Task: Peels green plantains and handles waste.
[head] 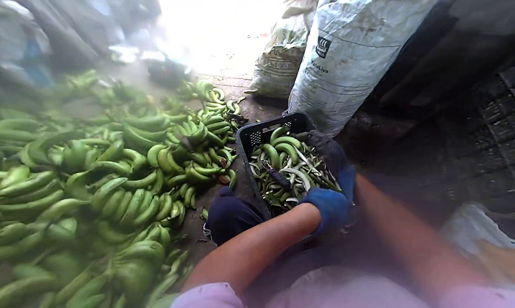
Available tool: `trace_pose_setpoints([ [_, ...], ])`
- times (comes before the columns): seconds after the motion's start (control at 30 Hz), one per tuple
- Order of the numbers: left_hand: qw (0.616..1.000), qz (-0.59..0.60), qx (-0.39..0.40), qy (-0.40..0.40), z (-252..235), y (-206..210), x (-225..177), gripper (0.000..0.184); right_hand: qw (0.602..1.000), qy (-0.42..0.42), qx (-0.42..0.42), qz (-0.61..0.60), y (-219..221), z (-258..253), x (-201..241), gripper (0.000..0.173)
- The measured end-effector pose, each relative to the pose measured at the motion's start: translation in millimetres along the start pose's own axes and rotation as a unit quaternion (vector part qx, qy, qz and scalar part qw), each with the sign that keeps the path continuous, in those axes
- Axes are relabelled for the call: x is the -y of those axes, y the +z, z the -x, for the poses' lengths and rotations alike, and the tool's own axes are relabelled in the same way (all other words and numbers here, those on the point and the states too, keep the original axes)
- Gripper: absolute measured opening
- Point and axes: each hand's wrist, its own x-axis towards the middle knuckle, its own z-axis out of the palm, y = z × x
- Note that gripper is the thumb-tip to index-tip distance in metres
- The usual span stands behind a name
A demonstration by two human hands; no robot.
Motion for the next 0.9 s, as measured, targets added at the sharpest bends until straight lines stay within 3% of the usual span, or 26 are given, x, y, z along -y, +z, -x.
trace_pose_setpoints([
  [0.07, 0.997, 0.032, -0.020, 0.062, -0.1, -19.0, 28.7, 0.050, 0.997, 0.058, -0.005, -0.053, -13.1, -39.8, -31.6, 0.040],
  [0.1, 0.992, 0.061, -0.051, 0.095, 2.9, -32.4, 47.4, 0.048, 0.999, 0.010, 0.025, -0.018, -21.6, -64.7, -66.3, 0.044],
  [0.17, 0.952, 0.196, -0.183, 0.149, 16.3, -52.6, 91.4, 0.040, 0.980, -0.073, 0.051, 0.180, -16.1, -87.3, -95.5, 0.035],
  [0.2, 0.897, 0.293, -0.286, 0.169, 17.7, -53.7, 116.2, 0.036, 0.960, -0.056, 0.066, 0.266, -2.7, -89.8, -92.5, 0.037],
  [0.27, 0.751, 0.427, -0.475, 0.167, 7.4, -50.1, 160.0, 0.042, 0.930, -0.010, 0.123, 0.347, 40.3, -98.8, -71.2, 0.051],
  [0.3, 0.730, 0.423, -0.528, 0.101, -0.2, -49.6, 180.5, 0.047, 0.917, 0.002, 0.149, 0.371, 62.2, -106.2, -69.9, 0.057],
  [0.37, 0.781, 0.312, -0.534, -0.085, -7.9, -48.7, 200.1, 0.050, 0.890, 0.026, 0.165, 0.425, 100.4, -120.1, -84.2, 0.061],
  [0.4, 0.806, 0.259, -0.519, -0.115, -7.7, -48.9, 201.1, 0.051, 0.877, 0.044, 0.156, 0.452, 115.9, -125.0, -90.3, 0.062],
  [0.47, 0.831, 0.232, -0.499, -0.084, -1.0, -52.7, 197.5, 0.052, 0.850, 0.108, 0.143, 0.495, 136.3, -128.5, -88.1, 0.063],
  [0.53, 0.829, 0.249, -0.499, -0.051, 0.4, -55.6, 202.3, 0.052, 0.839, 0.125, 0.141, 0.510, 140.5, -130.3, -84.0, 0.059],
  [0.57, 0.822, 0.247, -0.509, -0.057, -1.4, -55.9, 208.2, 0.052, 0.849, 0.110, 0.145, 0.497, 136.7, -136.8, -87.6, 0.057],
  [0.63, 0.808, 0.247, -0.528, -0.082, -0.2, -59.2, 219.9, 0.053, 0.906, 0.069, 0.130, 0.397, 118.0, -158.2, -103.0, 0.056],
  [0.7, 0.797, 0.253, -0.537, -0.109, 3.8, -62.3, 226.6, 0.055, 0.963, 0.061, 0.121, 0.235, 87.6, -174.3, -111.7, 0.058],
  [0.77, 0.793, 0.256, -0.536, -0.136, 2.3, -61.6, 231.0, 0.058, 0.986, 0.067, 0.153, 0.026, 57.0, -175.2, -108.3, 0.048],
  [0.83, 0.801, 0.299, -0.496, -0.153, -1.7, -62.1, 232.5, 0.065, 0.951, 0.081, 0.244, -0.172, 35.2, -156.6, -81.4, 0.035],
  [0.9, 0.797, 0.402, -0.434, -0.119, -2.3, -62.3, 224.9, 0.075, 0.870, 0.104, 0.356, -0.325, 24.7, -135.6, -53.4, 0.037],
])
